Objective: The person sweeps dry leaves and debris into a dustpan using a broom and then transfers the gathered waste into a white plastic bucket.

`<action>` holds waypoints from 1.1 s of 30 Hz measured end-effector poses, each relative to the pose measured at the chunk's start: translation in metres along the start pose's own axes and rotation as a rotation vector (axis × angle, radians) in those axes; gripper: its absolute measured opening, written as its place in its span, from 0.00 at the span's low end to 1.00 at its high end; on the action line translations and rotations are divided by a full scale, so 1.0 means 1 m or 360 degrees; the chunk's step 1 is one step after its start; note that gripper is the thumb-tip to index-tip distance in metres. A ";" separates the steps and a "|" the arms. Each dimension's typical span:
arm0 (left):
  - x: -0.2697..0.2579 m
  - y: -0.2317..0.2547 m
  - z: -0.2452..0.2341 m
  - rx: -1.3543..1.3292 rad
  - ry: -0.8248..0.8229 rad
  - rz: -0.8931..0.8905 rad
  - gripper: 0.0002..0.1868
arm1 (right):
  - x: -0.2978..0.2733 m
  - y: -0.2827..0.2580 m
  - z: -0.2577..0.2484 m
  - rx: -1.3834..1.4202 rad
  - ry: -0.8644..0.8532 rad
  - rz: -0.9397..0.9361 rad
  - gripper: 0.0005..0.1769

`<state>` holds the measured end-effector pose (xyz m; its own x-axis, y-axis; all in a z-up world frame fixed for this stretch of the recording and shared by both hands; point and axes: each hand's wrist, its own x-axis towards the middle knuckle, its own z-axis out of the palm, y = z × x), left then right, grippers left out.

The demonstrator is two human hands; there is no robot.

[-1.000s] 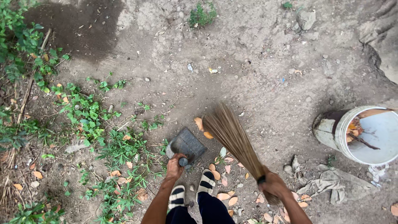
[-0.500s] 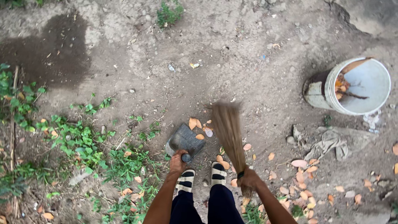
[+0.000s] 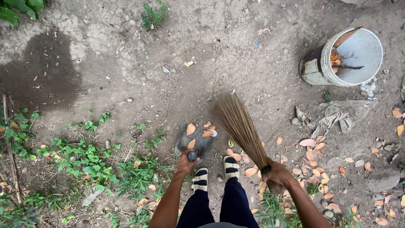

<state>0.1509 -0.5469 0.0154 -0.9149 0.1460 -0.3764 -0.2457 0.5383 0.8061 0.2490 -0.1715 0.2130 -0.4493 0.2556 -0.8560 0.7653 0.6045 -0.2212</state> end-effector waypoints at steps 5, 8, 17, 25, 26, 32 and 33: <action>-0.001 -0.007 -0.003 -0.0116 -0.0023 0.0071 0.24 | 0.021 -0.032 0.057 0.0178 -0.0186 0.0180 0.52; -0.001 -0.009 -0.009 0.0077 -0.0045 0.0044 0.25 | 0.010 -0.021 0.101 -0.0188 -0.0239 -0.0115 0.49; -0.001 -0.027 -0.040 -0.0130 -0.0304 0.0416 0.24 | -0.081 -0.002 0.061 0.0110 -0.0329 0.0253 0.59; -0.015 -0.035 -0.038 0.0052 -0.0200 0.0204 0.23 | -0.031 -0.067 0.046 0.0097 -0.0100 0.0028 0.54; -0.017 -0.035 -0.036 0.0075 -0.0173 0.0166 0.23 | -0.017 -0.078 0.052 0.0149 -0.0091 -0.0028 0.54; -0.032 -0.040 -0.029 -0.0045 -0.0049 0.0066 0.23 | 0.061 -0.102 0.128 -0.0829 -0.0052 -0.0075 0.29; -0.032 -0.039 -0.029 -0.0058 -0.0039 0.0065 0.22 | 0.059 -0.099 0.139 -0.0983 -0.0026 -0.0105 0.30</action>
<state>0.1809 -0.5971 0.0093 -0.9164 0.1879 -0.3534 -0.2200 0.5011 0.8370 0.2107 -0.3213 0.1194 -0.4755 0.1941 -0.8580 0.3259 0.9448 0.0332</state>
